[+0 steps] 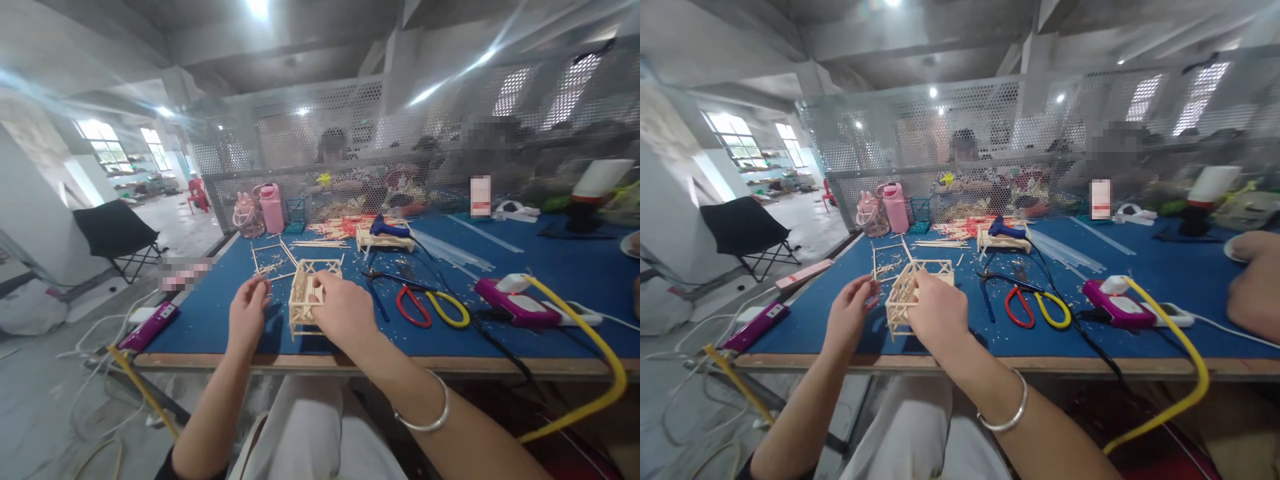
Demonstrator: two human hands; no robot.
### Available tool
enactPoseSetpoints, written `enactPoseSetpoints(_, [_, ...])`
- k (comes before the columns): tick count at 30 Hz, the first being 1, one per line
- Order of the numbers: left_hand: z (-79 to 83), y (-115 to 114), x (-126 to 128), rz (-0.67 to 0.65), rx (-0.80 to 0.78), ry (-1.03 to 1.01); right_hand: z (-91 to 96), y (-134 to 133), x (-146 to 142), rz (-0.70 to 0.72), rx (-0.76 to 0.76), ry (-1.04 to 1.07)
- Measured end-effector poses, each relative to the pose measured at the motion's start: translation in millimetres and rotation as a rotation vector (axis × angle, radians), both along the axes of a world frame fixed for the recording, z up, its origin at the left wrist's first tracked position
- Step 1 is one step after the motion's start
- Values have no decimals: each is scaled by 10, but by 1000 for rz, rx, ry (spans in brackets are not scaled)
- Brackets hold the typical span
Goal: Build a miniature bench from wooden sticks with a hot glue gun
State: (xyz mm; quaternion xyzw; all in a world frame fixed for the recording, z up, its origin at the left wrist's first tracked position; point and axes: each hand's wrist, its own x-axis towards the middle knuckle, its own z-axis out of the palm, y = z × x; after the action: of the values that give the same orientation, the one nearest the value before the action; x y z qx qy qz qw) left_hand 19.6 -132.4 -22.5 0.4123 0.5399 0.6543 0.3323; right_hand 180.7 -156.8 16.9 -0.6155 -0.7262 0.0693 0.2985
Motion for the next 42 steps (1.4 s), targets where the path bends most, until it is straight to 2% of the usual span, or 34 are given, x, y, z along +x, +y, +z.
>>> enactPoseSetpoints(1, [-41,-151,10,-34,4,29,20,19,3,-10,5,6])
enactPoseSetpoints(4, [-144,-473,106,-290,45,304,29,38,6,-2,37,30])
enactPoseSetpoints(6, [-162,-526,171,-317,68,487,7,28,-14,21,57,57])
enactPoseSetpoints(9, [-120,-409,183,-229,86,644,-36,-17,-59,69,134,75])
enactPoseSetpoints(11, [-65,-256,119,-196,88,667,-80,-88,-69,103,258,82])
enactPoseSetpoints(14, [32,-2,-83,-256,42,666,-204,-279,-8,201,456,128])
enactPoseSetpoints(16, [89,130,-274,-268,-2,688,-322,-418,100,320,514,173])
enactPoseSetpoints(18, [120,188,-467,-176,-51,711,-431,-480,256,411,495,212])
enactPoseSetpoints(20, [115,164,-596,-40,-89,722,-482,-390,430,405,422,263])
enactPoseSetpoints(23, [59,44,-563,84,-126,631,-407,66,613,318,256,355])
enactPoseSetpoints(26, [8,-45,-330,14,-189,392,-242,649,614,220,-17,349])
enactPoseSetpoints(29, [3,-28,-148,-123,-177,326,-148,924,527,268,-101,326])
enactPoseSetpoints(32, [26,82,-128,-273,-142,337,-190,775,539,343,-126,316])
enactPoseSetpoints(36, [81,300,-206,-457,-185,304,-312,507,763,422,-191,410])
enactPoseSetpoints(39, [183,497,-249,-367,-217,319,-279,653,908,279,-239,528])
enactPoseSetpoints(41, [280,641,-256,-264,-175,325,-189,887,914,174,-158,623])
enactPoseSetpoints(42, [328,712,-250,-240,-141,328,-139,1012,881,171,-112,647])
